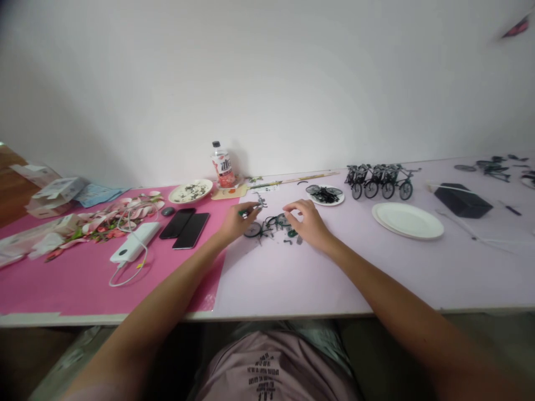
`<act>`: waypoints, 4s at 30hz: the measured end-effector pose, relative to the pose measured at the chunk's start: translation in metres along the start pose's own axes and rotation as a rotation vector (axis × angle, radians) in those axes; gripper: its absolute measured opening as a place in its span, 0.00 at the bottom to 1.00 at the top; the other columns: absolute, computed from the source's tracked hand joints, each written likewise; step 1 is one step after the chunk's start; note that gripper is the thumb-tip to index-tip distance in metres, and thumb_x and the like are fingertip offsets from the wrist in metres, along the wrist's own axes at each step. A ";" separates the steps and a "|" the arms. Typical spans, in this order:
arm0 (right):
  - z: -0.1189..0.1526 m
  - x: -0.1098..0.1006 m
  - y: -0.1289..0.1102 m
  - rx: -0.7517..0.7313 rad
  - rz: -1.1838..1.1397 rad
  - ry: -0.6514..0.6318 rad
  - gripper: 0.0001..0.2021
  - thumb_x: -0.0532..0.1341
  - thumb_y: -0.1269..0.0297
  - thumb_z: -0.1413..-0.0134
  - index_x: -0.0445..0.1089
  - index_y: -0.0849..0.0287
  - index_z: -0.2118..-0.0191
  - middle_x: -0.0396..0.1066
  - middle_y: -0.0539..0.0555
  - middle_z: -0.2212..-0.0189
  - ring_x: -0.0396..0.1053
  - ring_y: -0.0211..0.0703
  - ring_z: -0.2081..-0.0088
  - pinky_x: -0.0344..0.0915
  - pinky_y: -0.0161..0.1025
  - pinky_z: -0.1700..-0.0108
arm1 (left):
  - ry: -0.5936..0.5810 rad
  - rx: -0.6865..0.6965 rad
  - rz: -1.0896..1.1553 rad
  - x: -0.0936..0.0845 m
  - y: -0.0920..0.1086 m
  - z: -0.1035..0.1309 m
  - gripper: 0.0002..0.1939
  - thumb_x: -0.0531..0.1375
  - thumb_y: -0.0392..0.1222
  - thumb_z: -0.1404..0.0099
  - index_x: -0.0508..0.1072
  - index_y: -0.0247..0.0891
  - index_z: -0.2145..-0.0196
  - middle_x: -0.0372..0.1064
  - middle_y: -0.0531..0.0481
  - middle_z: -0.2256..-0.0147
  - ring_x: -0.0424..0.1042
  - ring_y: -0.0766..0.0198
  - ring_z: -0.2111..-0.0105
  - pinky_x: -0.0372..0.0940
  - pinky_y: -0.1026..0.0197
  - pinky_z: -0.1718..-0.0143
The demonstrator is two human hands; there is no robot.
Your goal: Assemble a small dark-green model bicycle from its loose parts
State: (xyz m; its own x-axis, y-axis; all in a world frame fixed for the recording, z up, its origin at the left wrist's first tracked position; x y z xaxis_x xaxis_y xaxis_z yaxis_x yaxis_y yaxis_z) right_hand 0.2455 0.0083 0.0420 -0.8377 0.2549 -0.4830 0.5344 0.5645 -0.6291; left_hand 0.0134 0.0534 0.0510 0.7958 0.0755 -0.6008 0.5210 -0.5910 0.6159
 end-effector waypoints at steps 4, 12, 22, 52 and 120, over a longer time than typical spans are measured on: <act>-0.001 -0.003 0.002 -0.052 0.054 0.040 0.08 0.61 0.59 0.34 0.77 0.53 0.59 0.78 0.57 0.60 0.72 0.54 0.51 0.68 0.53 0.45 | -0.029 -0.065 -0.116 -0.019 -0.013 -0.007 0.20 0.57 0.57 0.28 0.76 0.38 0.67 0.76 0.47 0.68 0.69 0.61 0.69 0.64 0.60 0.65; 0.000 0.001 0.005 -0.034 0.043 0.004 0.07 0.61 0.60 0.35 0.77 0.53 0.60 0.78 0.57 0.59 0.71 0.54 0.52 0.69 0.51 0.48 | -0.424 -0.153 -0.156 -0.018 -0.021 -0.004 0.22 0.68 0.63 0.43 0.73 0.41 0.67 0.72 0.50 0.69 0.68 0.57 0.68 0.61 0.59 0.66; 0.001 0.006 0.006 0.004 0.030 -0.059 0.09 0.60 0.58 0.35 0.77 0.53 0.61 0.78 0.56 0.59 0.71 0.54 0.51 0.68 0.50 0.49 | -0.525 -0.170 -0.279 -0.012 -0.022 -0.001 0.23 0.72 0.55 0.50 0.73 0.41 0.61 0.76 0.47 0.61 0.74 0.51 0.62 0.63 0.58 0.64; -0.007 -0.009 0.032 0.005 0.277 -0.356 0.10 0.61 0.64 0.36 0.81 0.52 0.64 0.79 0.58 0.60 0.70 0.57 0.50 0.65 0.56 0.43 | -0.383 -0.049 -0.372 0.004 -0.008 0.004 0.05 0.56 0.41 0.31 0.70 0.41 0.59 0.79 0.43 0.60 0.76 0.52 0.61 0.66 0.57 0.60; 0.008 0.026 0.019 0.438 -0.648 -0.316 0.27 0.73 0.51 0.47 0.73 0.55 0.44 0.77 0.50 0.69 0.72 0.40 0.70 0.68 0.37 0.69 | -0.107 -0.227 0.651 0.042 0.032 0.022 0.28 0.71 0.65 0.43 0.78 0.35 0.62 0.73 0.51 0.75 0.72 0.65 0.76 0.69 0.62 0.72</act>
State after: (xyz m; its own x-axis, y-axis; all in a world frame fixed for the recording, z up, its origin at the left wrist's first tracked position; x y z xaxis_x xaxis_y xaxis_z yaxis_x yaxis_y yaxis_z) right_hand 0.2350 0.0195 0.0132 -0.9578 -0.2827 -0.0512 0.0082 0.1513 -0.9884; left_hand 0.0564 0.0200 0.0344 0.9394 -0.3237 -0.1129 0.0090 -0.3057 0.9521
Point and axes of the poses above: each hand's wrist, its own z-axis away from the middle knuckle, its own x-axis out of the palm, y = z × x, the point moved 5 cm from there along -z, towards the middle knuckle
